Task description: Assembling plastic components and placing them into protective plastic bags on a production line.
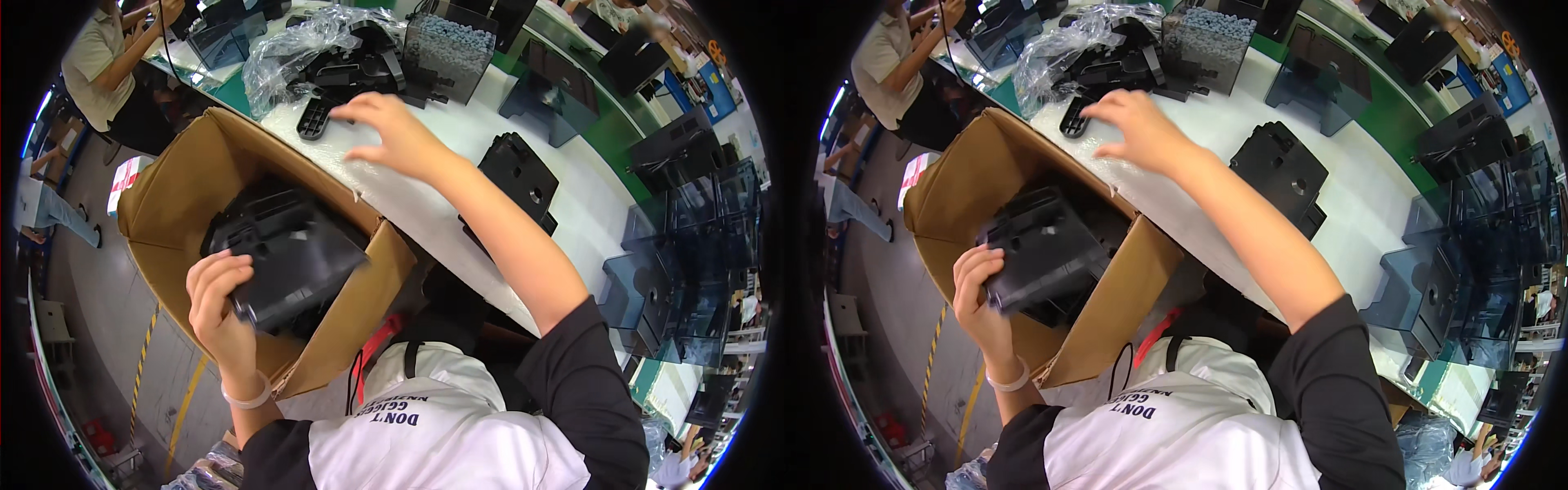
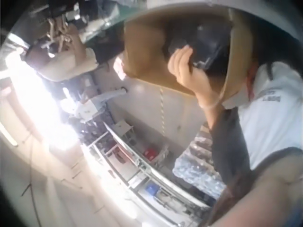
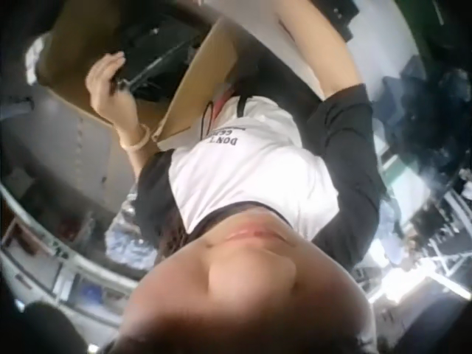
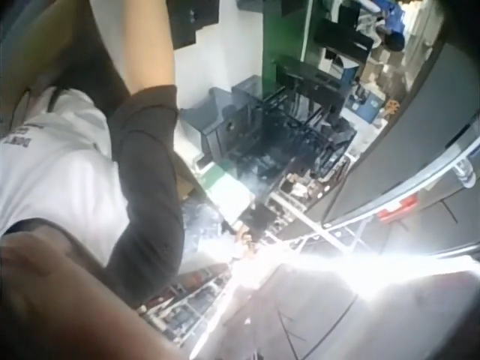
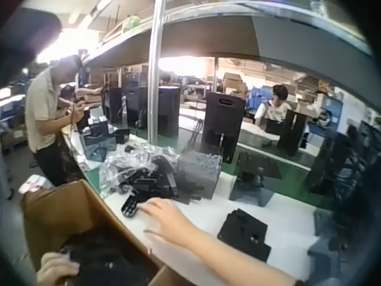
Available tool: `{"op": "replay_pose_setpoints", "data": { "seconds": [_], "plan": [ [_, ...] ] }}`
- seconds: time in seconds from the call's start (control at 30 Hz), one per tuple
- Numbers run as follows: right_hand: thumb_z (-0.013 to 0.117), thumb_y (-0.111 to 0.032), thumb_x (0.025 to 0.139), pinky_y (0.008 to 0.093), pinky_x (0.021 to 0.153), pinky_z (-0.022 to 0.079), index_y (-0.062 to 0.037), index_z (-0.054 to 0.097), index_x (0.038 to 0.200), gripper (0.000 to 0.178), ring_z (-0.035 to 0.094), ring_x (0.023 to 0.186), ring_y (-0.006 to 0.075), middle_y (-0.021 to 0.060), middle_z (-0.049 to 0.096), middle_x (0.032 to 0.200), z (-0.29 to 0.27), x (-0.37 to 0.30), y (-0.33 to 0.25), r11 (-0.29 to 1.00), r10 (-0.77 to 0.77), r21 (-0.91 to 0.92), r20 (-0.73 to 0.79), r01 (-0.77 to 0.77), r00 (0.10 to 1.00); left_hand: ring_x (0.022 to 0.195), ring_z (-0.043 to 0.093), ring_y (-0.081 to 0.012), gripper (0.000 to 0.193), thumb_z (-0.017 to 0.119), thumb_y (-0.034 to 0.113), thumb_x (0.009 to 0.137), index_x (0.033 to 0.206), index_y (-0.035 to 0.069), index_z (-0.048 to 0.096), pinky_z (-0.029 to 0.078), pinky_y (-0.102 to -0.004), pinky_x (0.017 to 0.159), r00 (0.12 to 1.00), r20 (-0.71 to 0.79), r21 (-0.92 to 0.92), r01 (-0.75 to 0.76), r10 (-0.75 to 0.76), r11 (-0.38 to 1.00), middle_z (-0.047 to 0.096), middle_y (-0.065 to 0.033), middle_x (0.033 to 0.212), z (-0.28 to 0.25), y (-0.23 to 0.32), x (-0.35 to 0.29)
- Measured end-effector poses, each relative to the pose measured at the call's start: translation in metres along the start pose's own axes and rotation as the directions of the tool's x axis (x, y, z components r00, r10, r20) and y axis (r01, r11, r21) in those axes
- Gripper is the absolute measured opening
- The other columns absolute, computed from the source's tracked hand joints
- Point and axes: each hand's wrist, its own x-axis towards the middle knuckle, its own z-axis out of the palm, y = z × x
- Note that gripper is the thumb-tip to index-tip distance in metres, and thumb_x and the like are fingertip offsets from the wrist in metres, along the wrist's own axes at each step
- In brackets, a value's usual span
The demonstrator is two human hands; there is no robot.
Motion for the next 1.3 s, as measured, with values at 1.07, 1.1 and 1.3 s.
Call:
{"op": "replay_pose_setpoints", "data": {
  "seconds": [1.07, 1.1, 1.3],
  "plan": [
    [0.078, -0.008, 0.071, 0.0274, 0.093, 0.042, 0.0050, 0.058, 0.116, 0.051, 0.056, 0.104, 0.0169, 0.0079, 0.060, 0.109, -0.157, -0.135, -0.058, 0.655, 0.727, 0.538, -0.260, -0.530, 0.635, 0.090, 0.062, -0.0342, 0.036, 0.053, 0.012, 0.092, 0.122, -0.004, 0.043, 0.046, -0.0374, 0.081, 0.847, 0.515, -0.684, 0.314, 0.132, 0.659, 0.063, -0.0233, 0.096, 0.186, 0.099, 0.114],
    [0.078, -0.008, 0.071, 0.0274, 0.093, 0.042, 0.0050, 0.058, 0.116, 0.051, 0.056, 0.104, 0.0169, 0.0079, 0.060, 0.109, -0.155, -0.129, -0.063, 0.656, 0.720, 0.543, -0.243, -0.524, 0.650, 0.088, 0.062, -0.0365, 0.035, 0.050, 0.009, 0.093, 0.124, -0.003, 0.040, 0.046, -0.0379, 0.080, 0.859, 0.487, -0.664, 0.247, 0.157, 0.706, 0.063, -0.0240, 0.094, 0.166, 0.103, 0.112],
    [0.078, -0.013, 0.065, 0.0280, 0.097, 0.038, 0.0065, 0.060, 0.114, 0.056, 0.055, 0.106, 0.0184, 0.0086, 0.058, 0.112, -0.143, -0.098, -0.089, 0.752, 0.551, 0.536, -0.194, -0.383, 0.811, 0.083, 0.060, -0.0438, 0.032, 0.052, 0.006, 0.092, 0.121, -0.001, 0.040, 0.047, -0.0397, 0.073, 0.904, 0.428, -0.595, 0.280, 0.003, 0.753, 0.061, -0.0256, 0.089, 0.117, 0.100, 0.089]
  ]
}}
